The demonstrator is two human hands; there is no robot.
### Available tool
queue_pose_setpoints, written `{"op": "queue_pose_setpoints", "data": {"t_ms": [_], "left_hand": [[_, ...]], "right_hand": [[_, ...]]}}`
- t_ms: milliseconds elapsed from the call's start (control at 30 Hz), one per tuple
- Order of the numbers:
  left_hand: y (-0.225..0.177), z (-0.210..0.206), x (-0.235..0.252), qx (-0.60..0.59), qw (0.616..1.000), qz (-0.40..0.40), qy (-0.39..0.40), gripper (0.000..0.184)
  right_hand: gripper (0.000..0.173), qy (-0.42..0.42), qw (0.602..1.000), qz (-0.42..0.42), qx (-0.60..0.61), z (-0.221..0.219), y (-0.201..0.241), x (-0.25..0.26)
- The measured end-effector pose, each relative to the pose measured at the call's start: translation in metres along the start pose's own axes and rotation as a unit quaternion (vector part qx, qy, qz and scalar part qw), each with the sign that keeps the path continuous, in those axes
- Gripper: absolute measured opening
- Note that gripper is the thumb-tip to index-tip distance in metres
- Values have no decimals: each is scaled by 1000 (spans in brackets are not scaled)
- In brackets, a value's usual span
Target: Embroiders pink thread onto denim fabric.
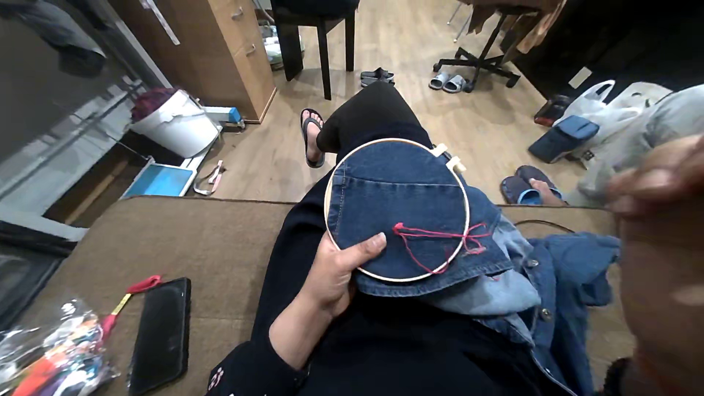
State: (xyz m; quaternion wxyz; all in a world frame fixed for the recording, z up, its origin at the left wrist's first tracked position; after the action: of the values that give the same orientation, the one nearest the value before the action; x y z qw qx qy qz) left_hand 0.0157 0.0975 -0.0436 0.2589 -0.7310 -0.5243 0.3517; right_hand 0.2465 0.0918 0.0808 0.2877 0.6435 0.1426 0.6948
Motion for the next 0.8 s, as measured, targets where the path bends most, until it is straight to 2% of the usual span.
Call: {"op": "queue_pose_setpoints", "data": {"t_ms": [133,233,333,467,600,733,800], "left_hand": [[0,1,-3,-37,998,18,42,26],[1,1,-5,-43,997,15,61,29],[2,1,-5,-32,996,8,79,29],[3,-1,-6,-20,997,3,70,28],[2,-2,-7,-2,999,7,47,29],[1,-2,-8,9,999,3,45,28],[2,-1,-7,12,999,2,50,29]], "right_hand": [[16,125,989,-25,-77,-18,-4,-25],[21,182,971,0,-154,-34,-9,-48],[30,199,945,43,-258,-48,-14,-64],[23,197,922,75,-326,-55,-19,-72],[26,235,928,50,-285,-50,-20,-72],[29,347,925,19,-155,-39,-17,-71],[28,361,928,9,-95,-33,-15,-67]]}}
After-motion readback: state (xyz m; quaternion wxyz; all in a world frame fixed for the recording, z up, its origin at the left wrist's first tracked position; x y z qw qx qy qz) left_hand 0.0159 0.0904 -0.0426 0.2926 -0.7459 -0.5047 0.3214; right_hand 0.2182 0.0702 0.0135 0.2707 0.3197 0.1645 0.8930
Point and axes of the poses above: each hand's wrist, its own x-axis towards the middle knuckle, its own z-axis out of the back of the hand, y = z × x, the point moved 2 cm from there along x, towards the middle knuckle, and after that the axes turned 8 degrees about z, right-handed, at the moved point
